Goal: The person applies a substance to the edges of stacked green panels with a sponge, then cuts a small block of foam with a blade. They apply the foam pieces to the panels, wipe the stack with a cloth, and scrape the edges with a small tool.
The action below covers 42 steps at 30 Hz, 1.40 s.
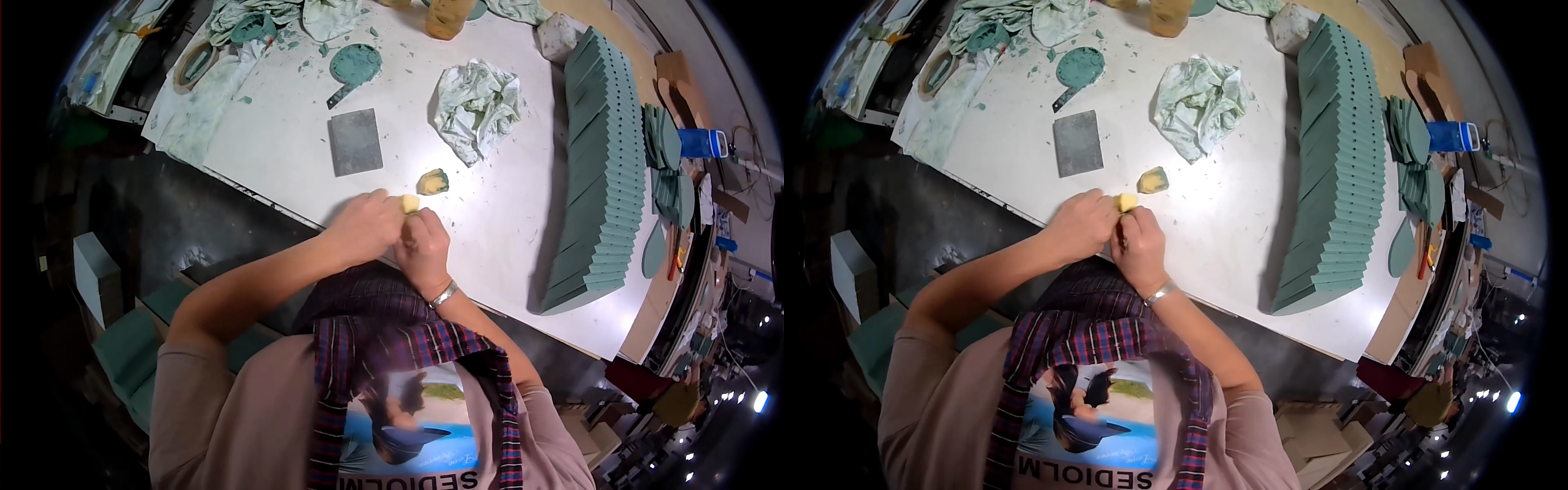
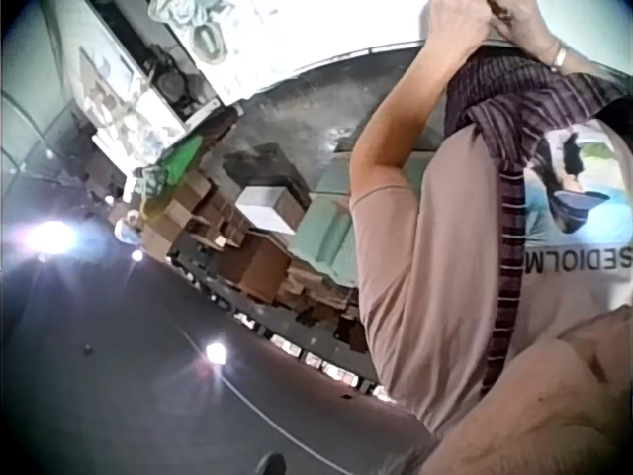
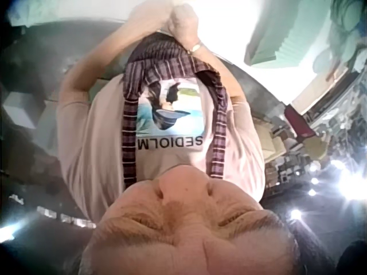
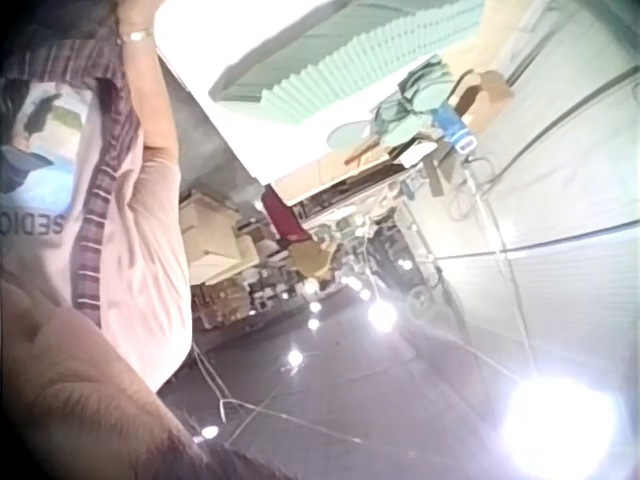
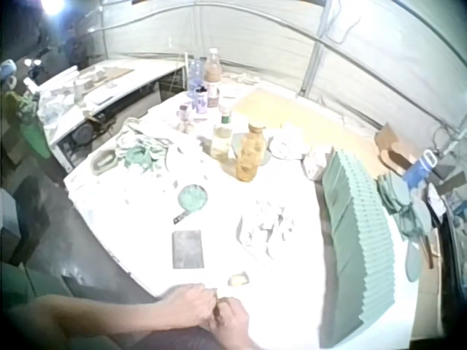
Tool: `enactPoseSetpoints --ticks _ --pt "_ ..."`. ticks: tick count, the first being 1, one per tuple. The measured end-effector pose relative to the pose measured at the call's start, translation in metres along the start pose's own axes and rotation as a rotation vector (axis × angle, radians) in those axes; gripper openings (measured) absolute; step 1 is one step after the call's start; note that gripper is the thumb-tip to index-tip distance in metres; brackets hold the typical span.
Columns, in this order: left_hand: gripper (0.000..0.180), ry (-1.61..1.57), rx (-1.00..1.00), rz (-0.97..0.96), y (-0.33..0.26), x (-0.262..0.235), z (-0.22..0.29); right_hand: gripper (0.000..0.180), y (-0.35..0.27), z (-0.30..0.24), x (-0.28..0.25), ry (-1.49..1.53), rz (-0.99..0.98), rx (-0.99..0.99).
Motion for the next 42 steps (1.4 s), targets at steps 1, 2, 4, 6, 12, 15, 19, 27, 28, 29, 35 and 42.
enactPoseSetpoints --ticks 1,2,4,6,12,15,19,27,28,29,35,42 --pt "0.010 0.003 -0.002 0.002 -0.001 -0.001 -0.001 0.018 0.001 0.000 0.000 0.002 -0.001 -0.004" --pt "0.010 0.000 -0.009 -0.030 -0.005 -0.002 -0.002 0.019 0.001 0.001 -0.001 0.009 -0.005 0.017" --pt "0.010 -0.017 -0.006 -0.067 -0.015 -0.006 0.001 0.019 -0.003 0.005 -0.006 0.005 -0.007 0.051" --pt "0.009 0.013 -0.038 -0.107 -0.028 -0.021 0.000 0.019 -0.004 0.006 -0.007 0.010 -0.010 0.087" --pt "0.012 0.020 0.002 0.013 -0.007 0.010 -0.003 0.025 -0.006 0.000 0.000 -0.011 -0.025 0.055" --pt "0.012 0.013 -0.036 0.015 -0.012 0.006 -0.008 0.032 -0.003 -0.003 -0.007 0.062 0.008 0.202" --pt "0.013 0.018 -0.030 0.019 -0.008 0.006 -0.004 0.038 -0.014 0.005 0.001 0.020 0.018 0.255" --pt "0.016 -0.014 -0.087 -0.027 -0.037 -0.004 0.000 0.040 -0.023 0.007 0.006 0.028 0.015 0.212" --pt "0.016 -0.015 -0.084 -0.026 -0.034 -0.002 0.000 0.039 -0.025 0.006 0.008 0.036 0.020 0.193" --pt "0.016 -0.030 -0.072 0.003 -0.027 0.001 0.000 0.039 -0.025 0.007 0.009 0.033 0.022 0.194" --pt "0.014 -0.062 -0.041 0.048 -0.024 0.010 -0.007 0.036 -0.022 0.008 0.010 0.007 0.034 0.204" --pt "0.013 -0.066 -0.055 0.070 -0.022 0.009 -0.011 0.031 -0.016 0.003 0.009 0.017 0.052 0.209"
Point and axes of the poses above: each hand's wrist, its own y-axis towards the middle knuckle, its own x-axis out of the palm, z = x × y, the point moved 3 cm from there along y, towards the middle knuckle, and after that the axes turned 9 degrees about -y, right-handed, at the moved point
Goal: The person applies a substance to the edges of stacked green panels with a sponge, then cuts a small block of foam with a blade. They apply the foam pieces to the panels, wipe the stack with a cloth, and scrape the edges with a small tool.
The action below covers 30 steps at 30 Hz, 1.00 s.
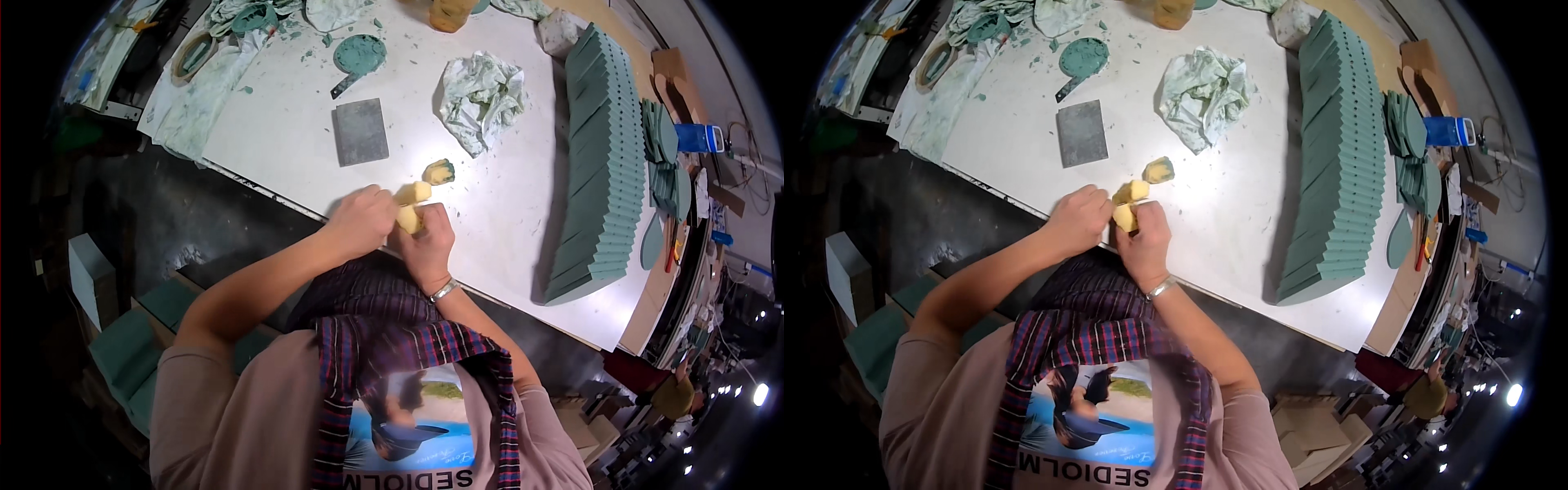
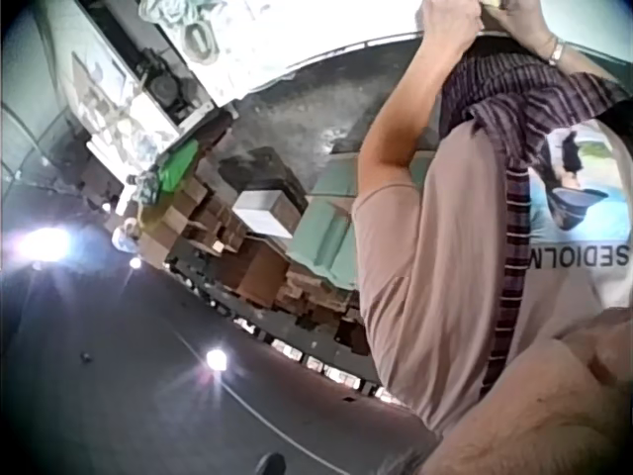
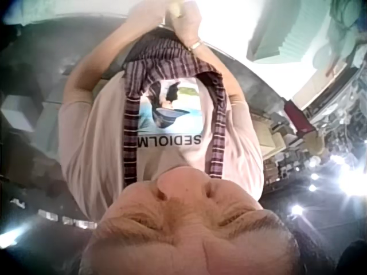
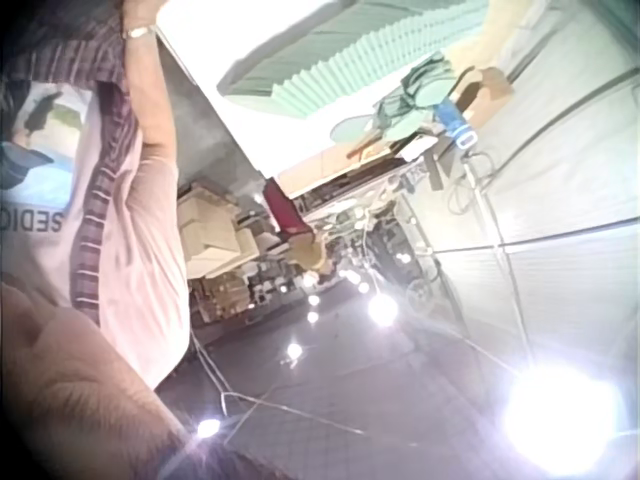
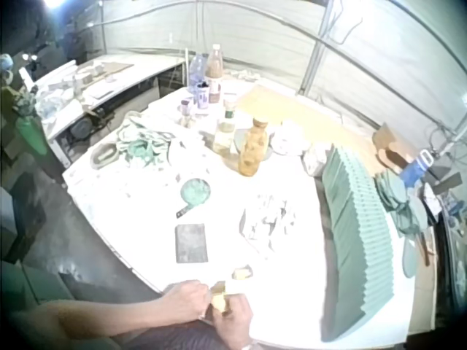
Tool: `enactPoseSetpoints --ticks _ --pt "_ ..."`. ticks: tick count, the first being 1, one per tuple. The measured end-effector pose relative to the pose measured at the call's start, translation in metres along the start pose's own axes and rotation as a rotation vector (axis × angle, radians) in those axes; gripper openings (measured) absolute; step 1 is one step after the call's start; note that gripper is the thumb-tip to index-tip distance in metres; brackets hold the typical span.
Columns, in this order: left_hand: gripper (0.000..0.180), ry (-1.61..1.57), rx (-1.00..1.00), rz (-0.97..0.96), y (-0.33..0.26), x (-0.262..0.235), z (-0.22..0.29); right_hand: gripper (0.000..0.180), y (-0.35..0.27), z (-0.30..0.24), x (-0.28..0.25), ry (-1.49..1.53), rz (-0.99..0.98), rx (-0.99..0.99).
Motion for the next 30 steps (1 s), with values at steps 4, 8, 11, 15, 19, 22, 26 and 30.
enactPoseSetpoints --ticks 4,8,11,15,19,22,26,30 --pt "0.012 -0.028 0.000 -0.034 -0.006 0.009 0.003 0.031 -0.006 0.001 -0.003 -0.008 -0.019 0.042" --pt "0.011 -0.020 -0.016 -0.089 -0.020 -0.006 -0.001 0.031 -0.003 0.003 -0.005 0.002 0.005 0.085" --pt "0.011 -0.021 -0.030 -0.029 -0.008 0.000 0.001 0.031 -0.004 0.000 -0.002 0.023 -0.010 0.058" --pt "0.011 -0.018 0.002 -0.056 -0.007 0.006 -0.002 0.031 -0.002 0.002 -0.002 0.001 0.016 0.101" --pt "0.010 -0.007 -0.008 -0.145 -0.023 -0.004 0.001 0.026 -0.003 0.006 -0.007 -0.032 0.030 0.162" --pt "0.010 -0.022 -0.051 -0.136 -0.039 -0.009 -0.002 0.024 -0.007 0.015 -0.005 0.069 -0.007 0.301" --pt "0.009 -0.032 -0.081 -0.110 -0.051 -0.025 -0.006 0.023 -0.007 0.051 -0.025 0.236 0.043 0.540" --pt "0.008 0.002 -0.119 -0.001 -0.037 -0.031 -0.010 0.039 -0.021 0.053 -0.042 0.569 -0.032 0.563"
Point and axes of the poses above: each hand's wrist, its own y-axis towards the middle knuckle, its own x-axis out of the palm, z = x × y, the point moved 3 cm from there along y, towards the middle knuckle, and after that the axes turned 9 degrees about -y, right-handed, at the moved point
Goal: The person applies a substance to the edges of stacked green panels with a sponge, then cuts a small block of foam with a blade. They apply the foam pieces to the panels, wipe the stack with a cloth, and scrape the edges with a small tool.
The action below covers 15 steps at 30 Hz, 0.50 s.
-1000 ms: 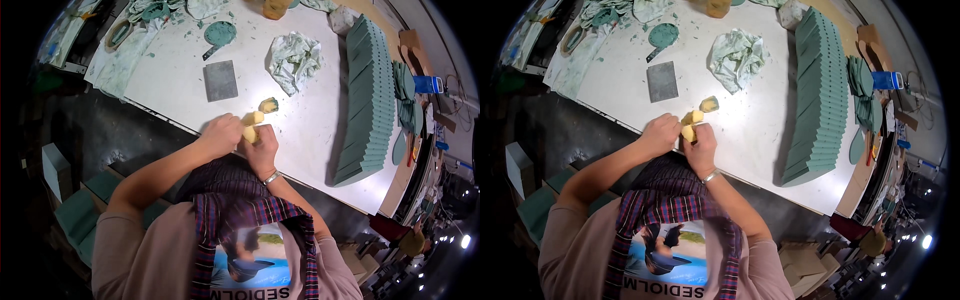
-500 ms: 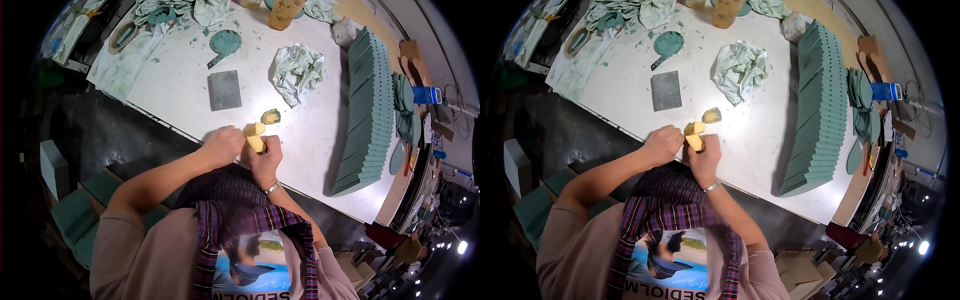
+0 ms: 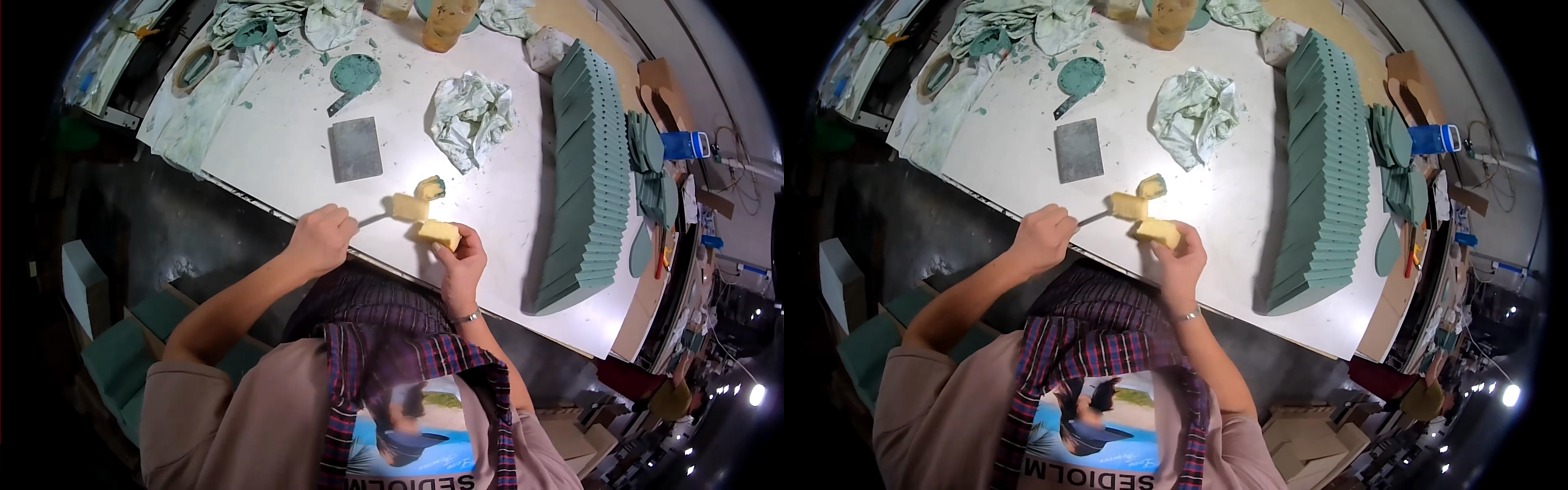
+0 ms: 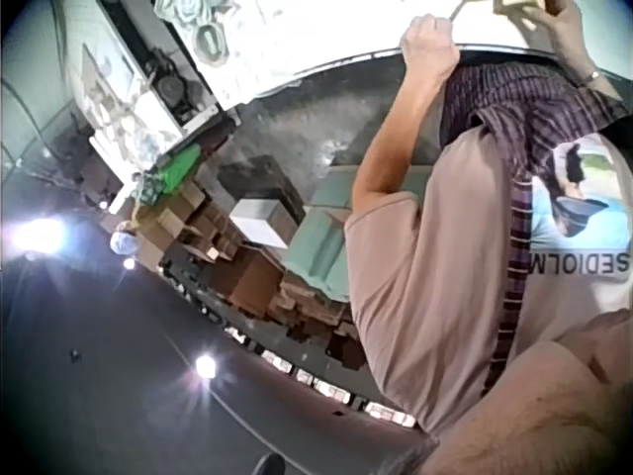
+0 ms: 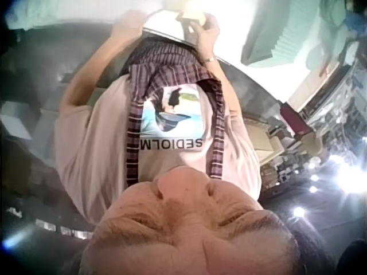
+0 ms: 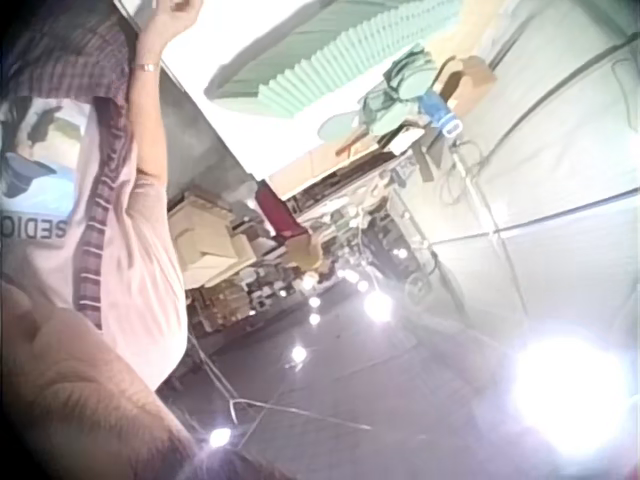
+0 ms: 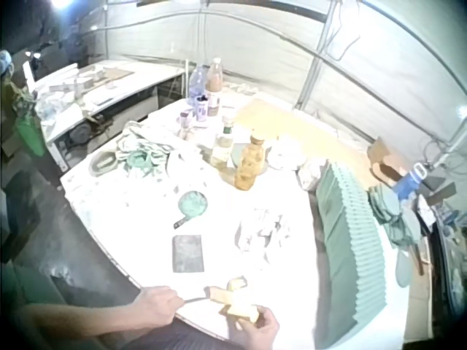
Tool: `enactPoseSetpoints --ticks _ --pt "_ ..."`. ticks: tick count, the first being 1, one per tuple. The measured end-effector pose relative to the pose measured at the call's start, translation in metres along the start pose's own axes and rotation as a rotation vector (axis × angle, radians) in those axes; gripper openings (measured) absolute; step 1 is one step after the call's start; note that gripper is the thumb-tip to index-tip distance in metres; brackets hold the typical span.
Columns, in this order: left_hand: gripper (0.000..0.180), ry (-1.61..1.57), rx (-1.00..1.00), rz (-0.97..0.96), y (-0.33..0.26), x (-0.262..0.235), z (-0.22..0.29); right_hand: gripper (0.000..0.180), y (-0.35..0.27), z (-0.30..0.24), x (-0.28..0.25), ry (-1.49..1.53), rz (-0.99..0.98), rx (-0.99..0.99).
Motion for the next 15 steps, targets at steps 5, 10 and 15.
enactPoseSetpoints --ticks 5,10,15 --pt "0.009 0.192 -0.043 -0.003 0.019 -0.001 -0.014 0.047 -0.009 -0.041 -0.003 0.374 -0.088 0.090" --pt "0.021 0.262 -0.229 -0.051 0.039 -0.016 0.001 0.054 -0.011 -0.042 -0.015 0.520 -0.177 0.080" --pt "0.037 0.074 0.113 0.060 0.083 0.002 0.040 0.057 -0.009 -0.053 -0.020 0.504 -0.225 0.015"
Point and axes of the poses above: each hand's wrist, its own y-axis towards the middle knuckle, its own x-axis out of the palm, z = x × y, the point moved 3 cm from there along y, towards the middle knuckle, and after that the axes turned 9 degrees about -y, right-handed, at the moved point
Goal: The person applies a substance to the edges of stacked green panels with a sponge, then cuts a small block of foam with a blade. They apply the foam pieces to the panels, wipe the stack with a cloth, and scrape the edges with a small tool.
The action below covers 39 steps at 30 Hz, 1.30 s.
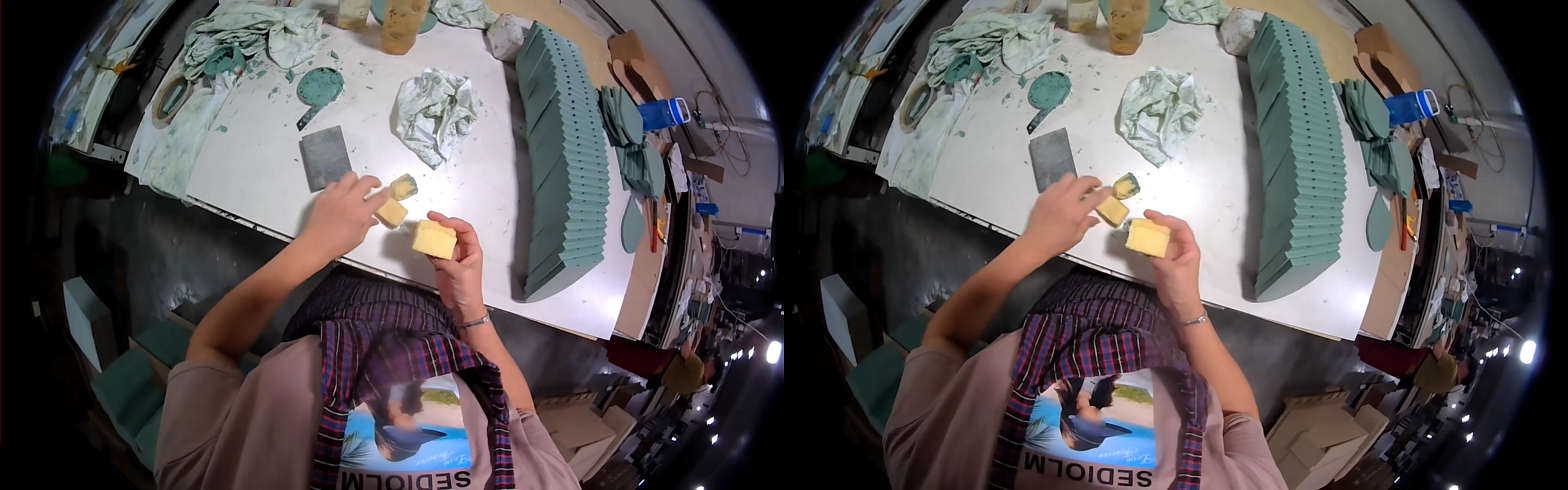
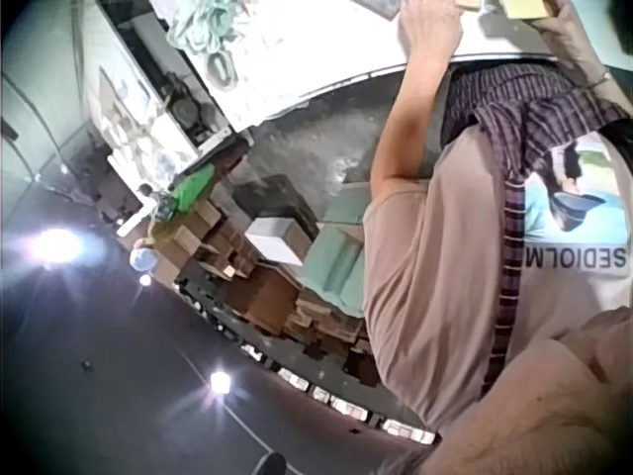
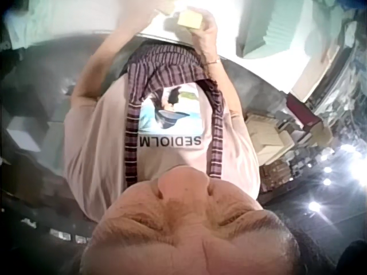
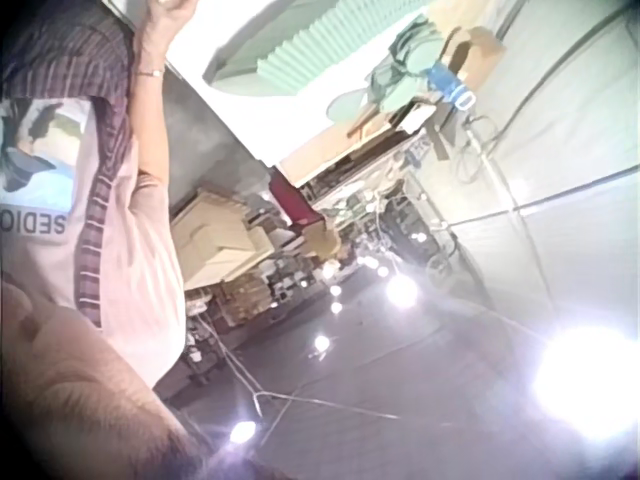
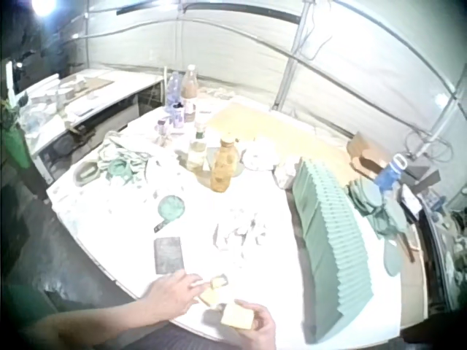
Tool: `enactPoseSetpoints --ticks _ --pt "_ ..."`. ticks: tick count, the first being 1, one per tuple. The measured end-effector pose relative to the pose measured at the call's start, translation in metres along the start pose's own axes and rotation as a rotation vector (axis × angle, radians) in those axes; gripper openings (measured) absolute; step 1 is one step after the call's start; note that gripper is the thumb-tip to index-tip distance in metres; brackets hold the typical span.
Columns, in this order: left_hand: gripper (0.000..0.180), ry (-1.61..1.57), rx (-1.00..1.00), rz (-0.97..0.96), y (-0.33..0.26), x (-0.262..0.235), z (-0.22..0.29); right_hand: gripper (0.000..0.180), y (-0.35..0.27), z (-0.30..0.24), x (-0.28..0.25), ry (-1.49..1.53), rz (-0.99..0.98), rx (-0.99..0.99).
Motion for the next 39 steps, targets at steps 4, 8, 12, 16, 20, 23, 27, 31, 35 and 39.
enactPoseSetpoints --ticks 4,8,12,16,20,23,27,31,35,39 --pt "0.035 -0.094 0.036 -0.046 -0.005 0.029 -0.021 0.057 0.004 -0.008 0.004 -0.016 -0.028 -0.038" --pt "0.035 -0.121 0.055 -0.125 0.006 0.034 -0.011 0.057 0.002 -0.018 -0.005 0.012 0.003 -0.024" --pt "0.037 -0.059 0.062 -0.240 0.008 0.030 -0.010 0.059 0.007 -0.036 -0.010 0.062 -0.001 0.016" --pt "0.034 -0.076 0.166 -0.271 0.007 0.026 -0.008 0.059 0.018 -0.048 -0.019 0.127 -0.018 0.013" --pt "0.035 -0.088 0.208 -0.147 0.024 0.014 -0.010 0.061 0.032 -0.059 -0.022 0.130 -0.014 0.020" --pt "0.040 0.055 0.126 0.060 0.082 -0.017 -0.041 0.063 0.043 -0.070 -0.018 0.132 -0.056 0.010" --pt "0.040 -0.001 0.134 0.264 0.142 -0.042 -0.033 0.066 0.056 -0.088 -0.012 0.039 -0.097 -0.032" --pt "0.028 -0.405 0.199 0.176 0.142 -0.036 0.035 0.066 0.063 -0.095 -0.019 -0.036 -0.060 -0.089" --pt "0.024 -0.429 0.250 0.140 0.128 -0.015 0.053 0.063 0.063 -0.097 -0.020 -0.189 -0.089 -0.203" --pt "0.018 -0.494 0.188 0.243 0.118 -0.009 0.053 0.062 0.060 -0.094 -0.012 -0.202 -0.051 -0.128"
Point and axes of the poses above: each hand's wrist, its own y-axis towards the middle knuckle, its own x-axis out of the palm, z = x × y, the point moved 3 cm from there along y, towards the middle knuckle, and after that the axes turned 9 degrees about -y, right-handed, at the moved point
